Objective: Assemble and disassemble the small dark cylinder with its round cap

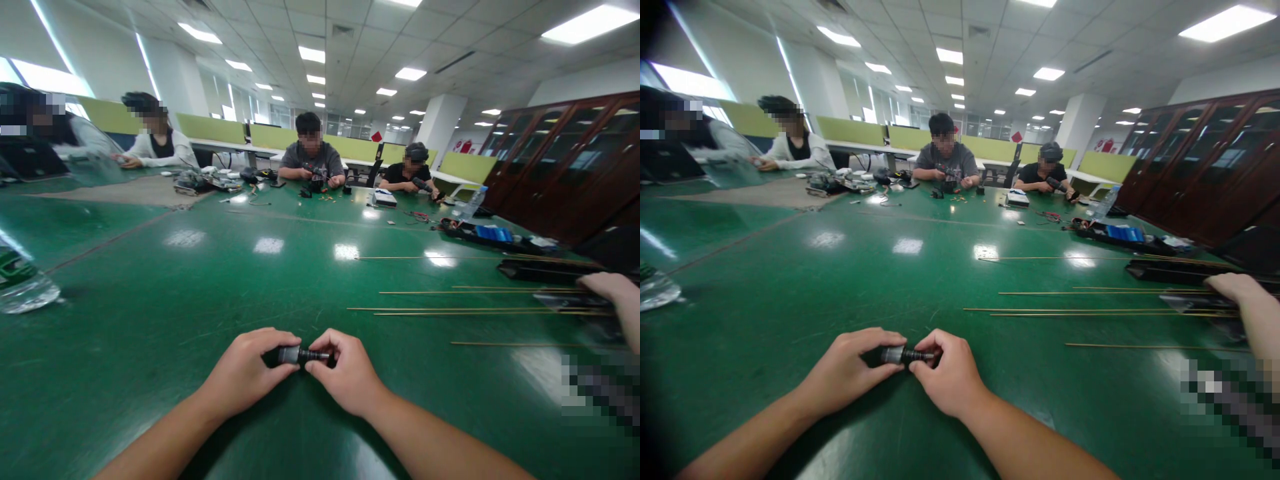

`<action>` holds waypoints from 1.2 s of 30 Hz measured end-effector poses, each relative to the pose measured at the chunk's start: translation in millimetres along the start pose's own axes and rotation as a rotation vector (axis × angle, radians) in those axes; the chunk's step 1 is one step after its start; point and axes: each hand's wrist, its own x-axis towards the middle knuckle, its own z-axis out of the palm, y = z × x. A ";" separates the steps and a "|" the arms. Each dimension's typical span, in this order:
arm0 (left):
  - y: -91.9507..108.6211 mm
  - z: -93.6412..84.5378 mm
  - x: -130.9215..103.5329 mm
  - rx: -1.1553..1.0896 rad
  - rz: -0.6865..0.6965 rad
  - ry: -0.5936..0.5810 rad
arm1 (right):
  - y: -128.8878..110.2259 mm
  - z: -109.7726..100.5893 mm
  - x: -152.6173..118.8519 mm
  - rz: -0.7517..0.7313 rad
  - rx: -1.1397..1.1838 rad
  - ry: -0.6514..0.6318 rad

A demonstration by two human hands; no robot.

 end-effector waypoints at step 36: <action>-2.3 -2.2 0.8 0.019 0.026 0.044 | 0.8 -2.8 4.6 0.012 0.000 0.012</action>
